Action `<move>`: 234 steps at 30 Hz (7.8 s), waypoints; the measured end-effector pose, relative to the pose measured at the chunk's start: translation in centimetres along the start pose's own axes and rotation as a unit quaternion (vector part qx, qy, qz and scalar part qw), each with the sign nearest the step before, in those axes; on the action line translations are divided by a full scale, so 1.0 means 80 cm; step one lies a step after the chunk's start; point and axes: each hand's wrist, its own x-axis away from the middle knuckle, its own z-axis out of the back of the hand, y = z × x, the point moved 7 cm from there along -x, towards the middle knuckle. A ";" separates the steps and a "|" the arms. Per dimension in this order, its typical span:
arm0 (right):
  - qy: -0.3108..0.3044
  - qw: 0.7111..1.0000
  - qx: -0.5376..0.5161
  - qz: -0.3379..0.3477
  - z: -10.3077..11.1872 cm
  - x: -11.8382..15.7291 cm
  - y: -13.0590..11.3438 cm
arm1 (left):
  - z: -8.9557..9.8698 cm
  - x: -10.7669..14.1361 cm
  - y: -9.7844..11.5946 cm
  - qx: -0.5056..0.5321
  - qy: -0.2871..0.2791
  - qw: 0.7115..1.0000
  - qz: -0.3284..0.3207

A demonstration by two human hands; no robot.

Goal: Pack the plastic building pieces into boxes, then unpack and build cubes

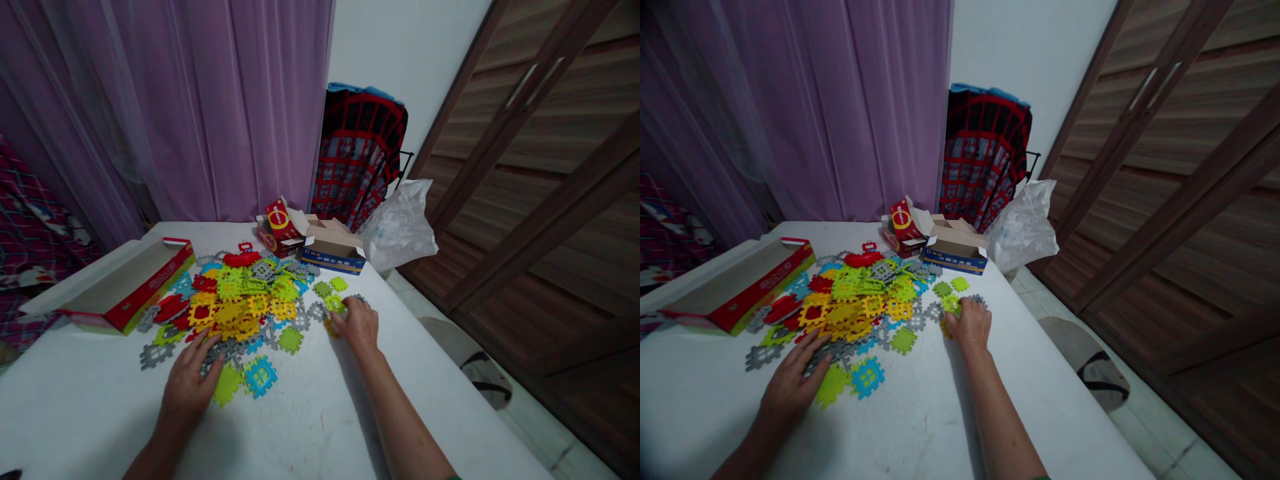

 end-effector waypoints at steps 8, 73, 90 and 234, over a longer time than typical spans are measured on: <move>0.000 0.999 -0.052 0.011 -0.017 0.012 0.001 | -0.001 0.000 -0.001 -0.004 -0.009 1.000 -0.005; -0.103 0.985 0.121 0.072 0.020 -0.034 -0.040 | 0.002 -0.002 0.004 0.001 -0.007 1.000 -0.008; -0.136 0.964 0.106 0.201 0.000 -0.025 -0.041 | 0.002 -0.002 0.004 0.001 -0.005 1.000 -0.016; -0.042 0.997 -0.069 0.000 -0.027 0.008 -0.015 | 0.015 -0.007 0.011 -0.035 -0.001 0.999 0.004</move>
